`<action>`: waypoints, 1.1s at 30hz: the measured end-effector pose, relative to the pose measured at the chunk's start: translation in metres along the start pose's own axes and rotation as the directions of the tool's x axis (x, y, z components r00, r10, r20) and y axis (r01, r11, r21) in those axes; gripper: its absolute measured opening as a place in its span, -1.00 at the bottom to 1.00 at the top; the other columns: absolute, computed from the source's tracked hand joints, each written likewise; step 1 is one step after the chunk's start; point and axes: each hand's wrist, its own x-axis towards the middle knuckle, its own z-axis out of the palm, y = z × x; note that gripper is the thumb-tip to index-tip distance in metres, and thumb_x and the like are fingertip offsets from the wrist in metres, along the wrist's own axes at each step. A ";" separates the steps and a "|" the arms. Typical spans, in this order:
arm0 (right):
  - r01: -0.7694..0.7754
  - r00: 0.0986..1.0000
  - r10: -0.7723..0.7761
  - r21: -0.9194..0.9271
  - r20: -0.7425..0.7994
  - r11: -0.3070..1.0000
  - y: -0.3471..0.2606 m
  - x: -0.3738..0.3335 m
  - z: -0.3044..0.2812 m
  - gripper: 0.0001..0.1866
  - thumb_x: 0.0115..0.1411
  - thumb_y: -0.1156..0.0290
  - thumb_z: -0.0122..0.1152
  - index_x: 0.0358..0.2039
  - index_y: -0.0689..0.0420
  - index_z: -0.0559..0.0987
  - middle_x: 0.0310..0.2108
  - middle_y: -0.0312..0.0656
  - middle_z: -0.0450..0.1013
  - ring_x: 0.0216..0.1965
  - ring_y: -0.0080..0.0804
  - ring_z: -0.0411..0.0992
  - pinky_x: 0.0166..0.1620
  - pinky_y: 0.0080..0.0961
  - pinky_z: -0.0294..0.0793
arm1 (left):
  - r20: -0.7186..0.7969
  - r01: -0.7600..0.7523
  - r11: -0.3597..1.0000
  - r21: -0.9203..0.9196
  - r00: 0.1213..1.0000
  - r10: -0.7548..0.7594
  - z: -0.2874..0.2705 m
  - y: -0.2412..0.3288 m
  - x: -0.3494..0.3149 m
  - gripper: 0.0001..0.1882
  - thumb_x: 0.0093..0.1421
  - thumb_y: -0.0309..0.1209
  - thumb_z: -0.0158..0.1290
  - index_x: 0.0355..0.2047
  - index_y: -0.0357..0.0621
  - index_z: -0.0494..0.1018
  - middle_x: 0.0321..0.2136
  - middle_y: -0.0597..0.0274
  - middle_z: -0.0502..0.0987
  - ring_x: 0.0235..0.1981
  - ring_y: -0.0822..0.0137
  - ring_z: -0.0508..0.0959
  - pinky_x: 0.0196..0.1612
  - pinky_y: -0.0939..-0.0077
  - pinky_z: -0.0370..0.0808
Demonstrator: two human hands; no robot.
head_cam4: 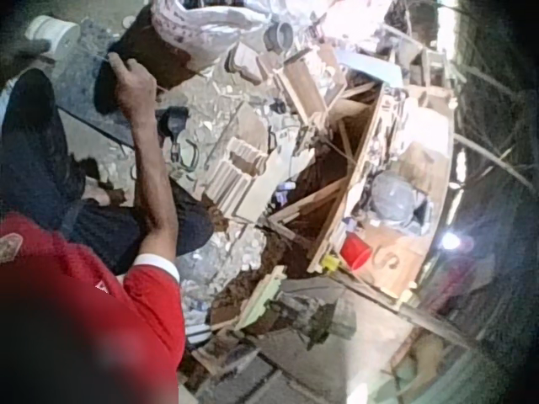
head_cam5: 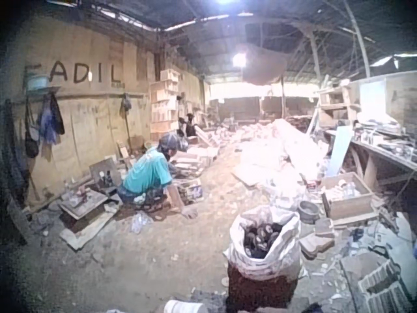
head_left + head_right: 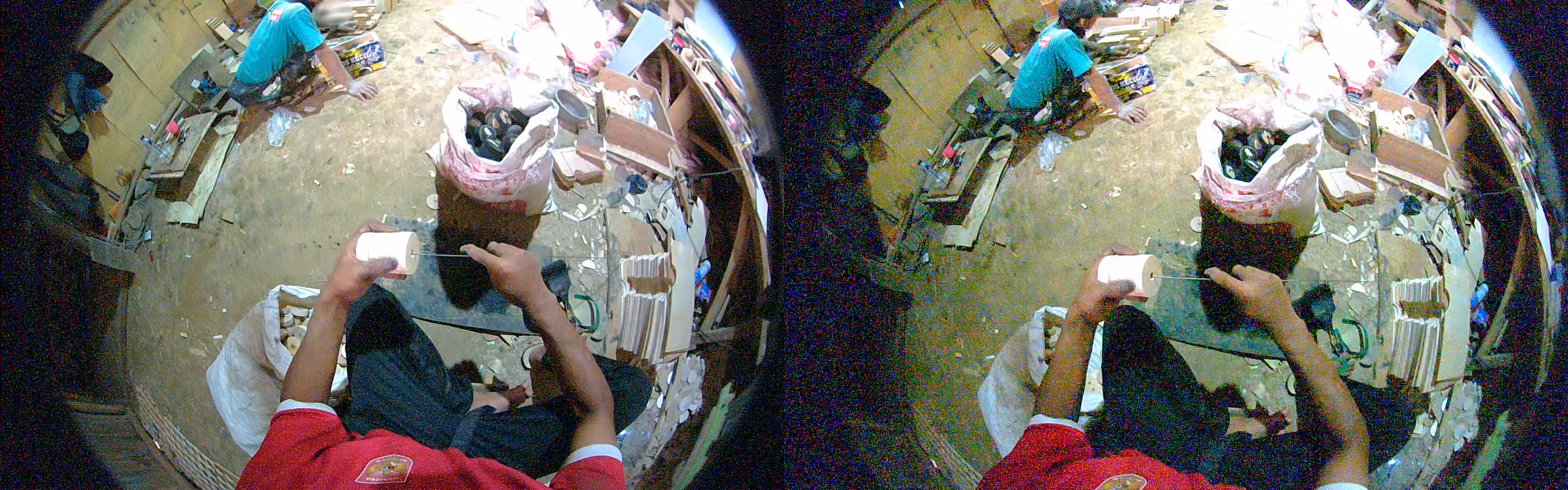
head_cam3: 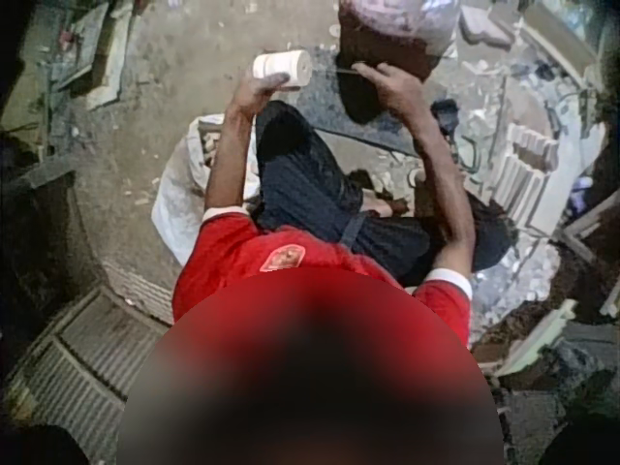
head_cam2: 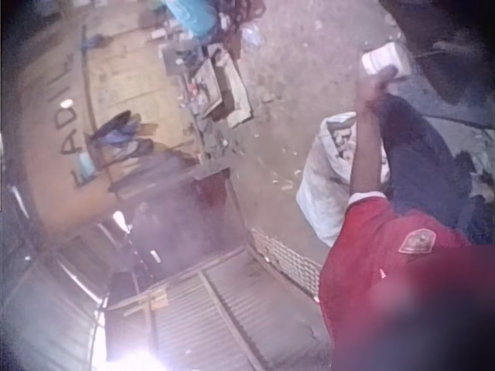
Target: The person sits on the floor and repeatedly picks up small cylindrical wooden spools from a white sack. They mount each spool on a thin metal rod and use a paintbrush to apply black paint to the spool's surface. After painting, the person removes the spool from the rod and places it into a large sack nearby.
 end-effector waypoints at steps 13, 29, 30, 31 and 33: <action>-0.073 0.994 0.085 0.174 -0.065 0.982 -0.011 -0.003 0.010 -0.55 0.08 0.53 0.08 0.02 -0.03 0.54 -0.46 -0.08 0.39 -0.42 0.00 0.46 -0.38 -0.15 0.46 | -0.001 -0.154 0.859 0.488 0.984 0.176 0.057 0.020 -0.001 -0.47 0.08 -0.28 0.31 -0.02 -0.16 0.33 -0.19 0.19 0.47 -0.16 0.35 0.49 -0.05 0.36 0.47; -0.050 0.994 0.073 0.237 -0.086 0.970 -0.003 -0.004 0.008 -0.90 0.10 0.56 0.11 -0.33 0.19 0.49 -0.47 0.01 0.38 -0.41 0.10 0.43 -0.36 -0.10 0.44 | -0.021 -0.178 0.746 0.642 0.968 0.249 0.091 0.012 0.013 -0.59 0.13 -0.28 0.26 -0.09 -0.19 0.41 -0.15 0.08 0.54 -0.10 0.23 0.54 -0.01 0.34 0.48; -0.035 0.988 0.071 0.255 -0.134 0.966 -0.002 -0.004 0.007 -0.89 0.08 0.57 0.12 -0.33 0.21 0.48 -0.47 0.02 0.38 -0.40 0.12 0.43 -0.34 -0.09 0.44 | -0.017 -0.237 0.765 0.599 0.951 0.307 0.092 0.011 0.014 -0.62 0.15 -0.30 0.24 -0.11 -0.22 0.41 -0.14 0.09 0.54 -0.09 0.24 0.53 -0.02 0.36 0.48; -0.022 0.985 0.068 0.272 -0.161 0.962 -0.001 -0.004 0.006 -0.89 0.07 0.59 0.12 -0.34 0.22 0.48 -0.46 0.03 0.39 -0.40 0.13 0.43 -0.33 -0.08 0.43 | -0.079 -0.215 0.918 0.333 0.964 0.255 0.091 0.009 0.013 -0.63 0.17 -0.34 0.21 -0.08 -0.22 0.40 -0.12 0.09 0.52 -0.07 0.25 0.52 0.00 0.37 0.47; -0.016 0.976 0.080 0.299 -0.201 0.954 0.000 -0.004 0.003 -0.88 0.05 0.61 0.13 -0.34 0.25 0.47 -0.44 0.06 0.40 -0.37 0.16 0.42 -0.29 -0.07 0.43 | -0.098 -0.155 0.945 -0.287 0.986 0.132 0.088 0.006 0.013 -0.65 0.21 -0.40 0.16 -0.02 -0.22 0.39 -0.06 0.10 0.50 -0.02 0.26 0.49 0.05 0.38 0.45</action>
